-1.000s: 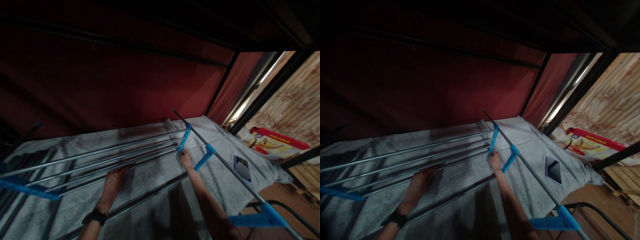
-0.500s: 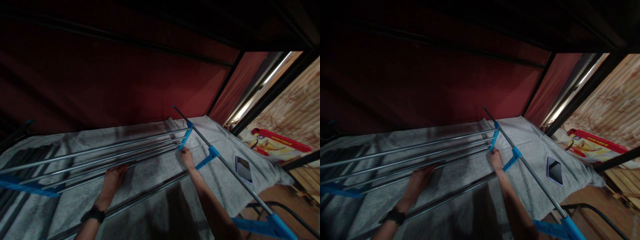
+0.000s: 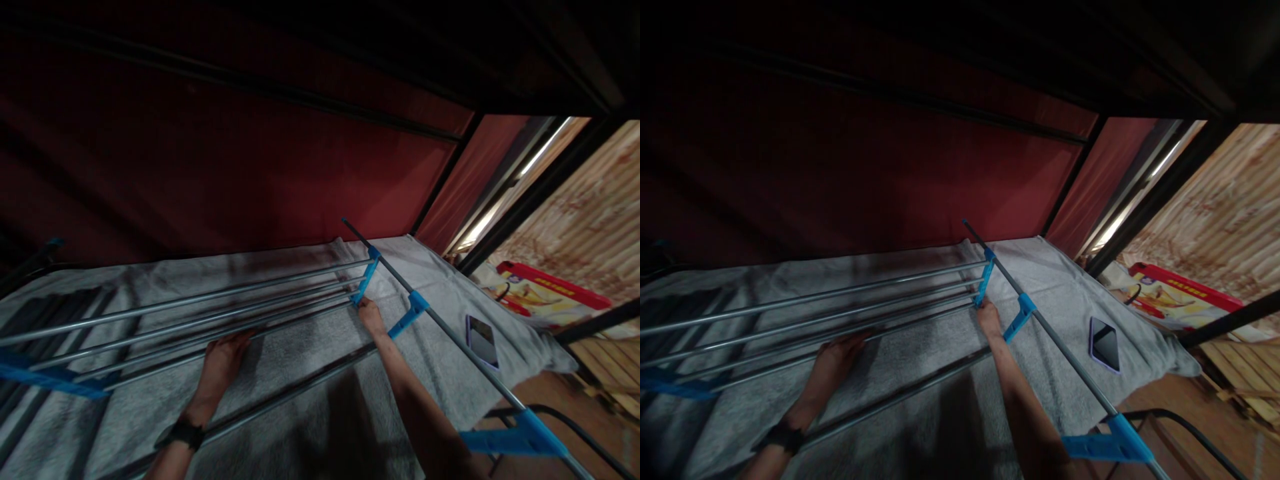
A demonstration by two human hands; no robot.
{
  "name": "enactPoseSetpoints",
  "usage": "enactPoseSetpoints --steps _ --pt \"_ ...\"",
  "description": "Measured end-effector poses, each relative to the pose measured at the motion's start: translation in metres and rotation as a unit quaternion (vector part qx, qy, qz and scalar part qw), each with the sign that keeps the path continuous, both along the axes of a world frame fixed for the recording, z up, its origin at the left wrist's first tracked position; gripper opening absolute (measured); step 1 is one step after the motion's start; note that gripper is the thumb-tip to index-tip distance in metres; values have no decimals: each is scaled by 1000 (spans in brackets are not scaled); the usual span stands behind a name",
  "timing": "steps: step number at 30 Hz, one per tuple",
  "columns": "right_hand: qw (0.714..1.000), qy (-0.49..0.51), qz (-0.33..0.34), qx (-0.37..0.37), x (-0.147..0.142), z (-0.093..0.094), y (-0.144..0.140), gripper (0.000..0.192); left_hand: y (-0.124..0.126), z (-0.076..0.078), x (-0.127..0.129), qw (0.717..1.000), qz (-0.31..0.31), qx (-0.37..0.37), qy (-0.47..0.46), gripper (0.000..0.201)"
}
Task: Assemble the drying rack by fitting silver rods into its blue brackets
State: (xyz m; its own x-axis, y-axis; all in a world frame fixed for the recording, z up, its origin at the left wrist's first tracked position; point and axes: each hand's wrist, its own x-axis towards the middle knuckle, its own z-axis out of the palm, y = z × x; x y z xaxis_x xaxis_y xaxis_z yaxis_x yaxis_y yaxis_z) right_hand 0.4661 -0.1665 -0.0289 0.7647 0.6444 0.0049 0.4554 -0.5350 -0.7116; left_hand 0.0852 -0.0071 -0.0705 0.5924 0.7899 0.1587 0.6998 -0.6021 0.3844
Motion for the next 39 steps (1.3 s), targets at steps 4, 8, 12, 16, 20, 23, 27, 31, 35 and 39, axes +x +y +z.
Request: enactPoseSetpoints --steps 4,8,12,16,20,23,27,31,35,39 --pt "1000 -2 -1 -16 -2 3 1 32 1 -1 1 1000 2 -2 5 38" --pt "999 -4 1 -34 -2 4 1 32 2 -3 -1 1000 2 -3 7 39" --pt "999 -8 1 -51 -4 5 1 34 2 -5 -5 1000 -11 2 -15 39" --pt "998 -8 2 -65 -5 6 1 35 3 -8 -6 1000 -6 4 -20 40" --pt "997 -6 -2 -76 -6 7 2 37 2 -9 -4 1000 -15 -5 -9 42" --pt "997 -6 0 -76 -6 5 3 36 0 -3 -4 1000 -8 6 15 43" --pt "998 -12 0 -67 -8 1 4 34 -4 10 -4 998 8 20 60 44" --pt "998 -24 -10 -57 -11 -2 5 36 -8 17 -2 999 7 2 53 41" --pt "998 -41 4 -41 -18 -8 -1 41 -14 23 2 999 23 -2 34 38" --pt "984 -176 -19 27 -37 -25 -17 39 -26 36 6 998 35 -22 43 42"
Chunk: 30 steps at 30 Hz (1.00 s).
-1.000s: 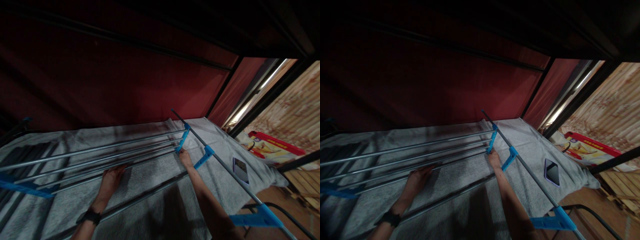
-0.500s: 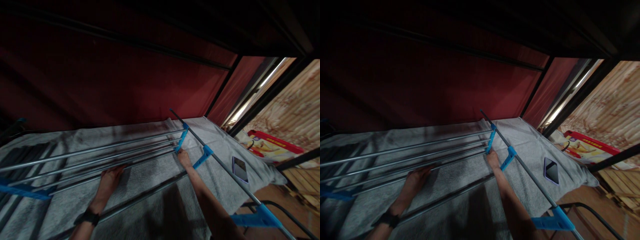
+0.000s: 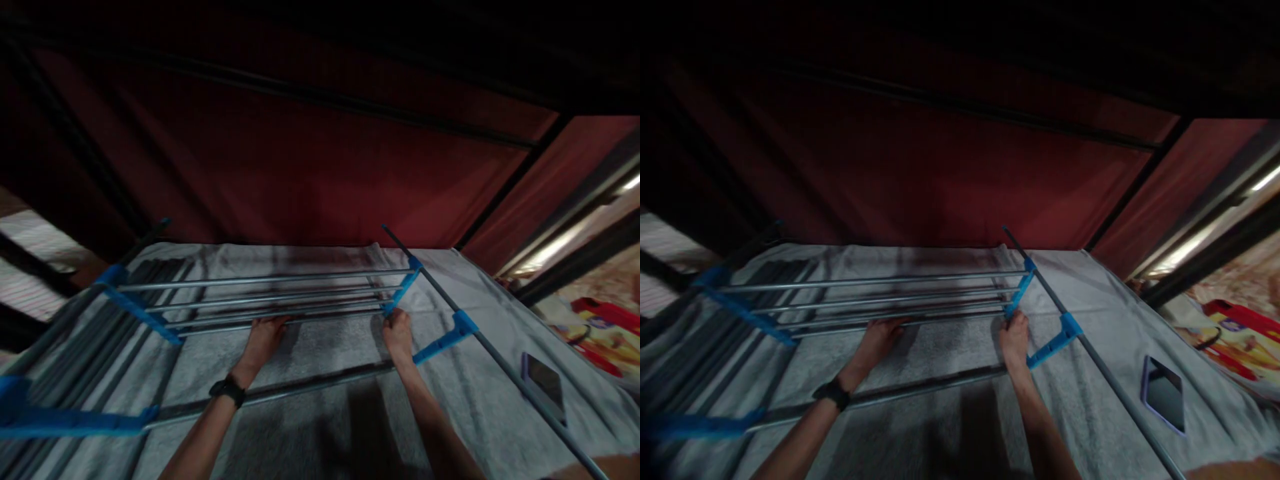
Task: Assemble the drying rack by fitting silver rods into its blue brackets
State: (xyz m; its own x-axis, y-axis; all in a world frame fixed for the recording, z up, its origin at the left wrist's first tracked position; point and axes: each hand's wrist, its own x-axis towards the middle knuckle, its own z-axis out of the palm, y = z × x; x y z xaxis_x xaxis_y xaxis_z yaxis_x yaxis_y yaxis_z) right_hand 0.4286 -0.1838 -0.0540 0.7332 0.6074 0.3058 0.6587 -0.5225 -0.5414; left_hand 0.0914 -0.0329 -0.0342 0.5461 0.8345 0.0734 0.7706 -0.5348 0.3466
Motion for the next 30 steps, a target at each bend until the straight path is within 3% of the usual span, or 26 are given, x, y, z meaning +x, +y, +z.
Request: enactPoseSetpoints --steps 3,7,10,14,16,18,20,22,24,27,30 --pt "991 -93 101 9 -15 -13 -2 35 -6 6 1 1000 6 -7 -17 47" --pt "944 -162 287 -6 -26 -19 16 38 -9 4 -1 999 3 -8 -33 46" --pt "924 -165 343 -32 -22 -21 31 36 -9 3 0 999 -3 -15 -41 44" --pt "918 -142 366 -51 -14 -26 41 34 -13 10 -6 998 0 -23 -50 38" --pt "919 -137 365 -56 -12 -27 42 35 -22 13 -20 997 57 -8 -55 29" --pt "922 -136 358 -55 -12 -28 43 35 -32 11 -44 984 165 6 -70 27" --pt "924 -137 354 -51 -13 -28 43 36 -40 6 -76 951 288 20 -110 25" --pt "924 -143 353 -46 -13 -29 43 36 -38 0 -108 897 406 54 -166 20" --pt "922 -151 354 -41 -13 -31 42 36 -26 -2 -132 858 475 69 -180 34" --pt "918 -156 363 -32 -10 -35 42 35 0 -3 -149 845 500 45 -181 34" --pt "915 -152 372 -28 -9 -37 41 36 16 -2 -150 859 475 30 -191 24"
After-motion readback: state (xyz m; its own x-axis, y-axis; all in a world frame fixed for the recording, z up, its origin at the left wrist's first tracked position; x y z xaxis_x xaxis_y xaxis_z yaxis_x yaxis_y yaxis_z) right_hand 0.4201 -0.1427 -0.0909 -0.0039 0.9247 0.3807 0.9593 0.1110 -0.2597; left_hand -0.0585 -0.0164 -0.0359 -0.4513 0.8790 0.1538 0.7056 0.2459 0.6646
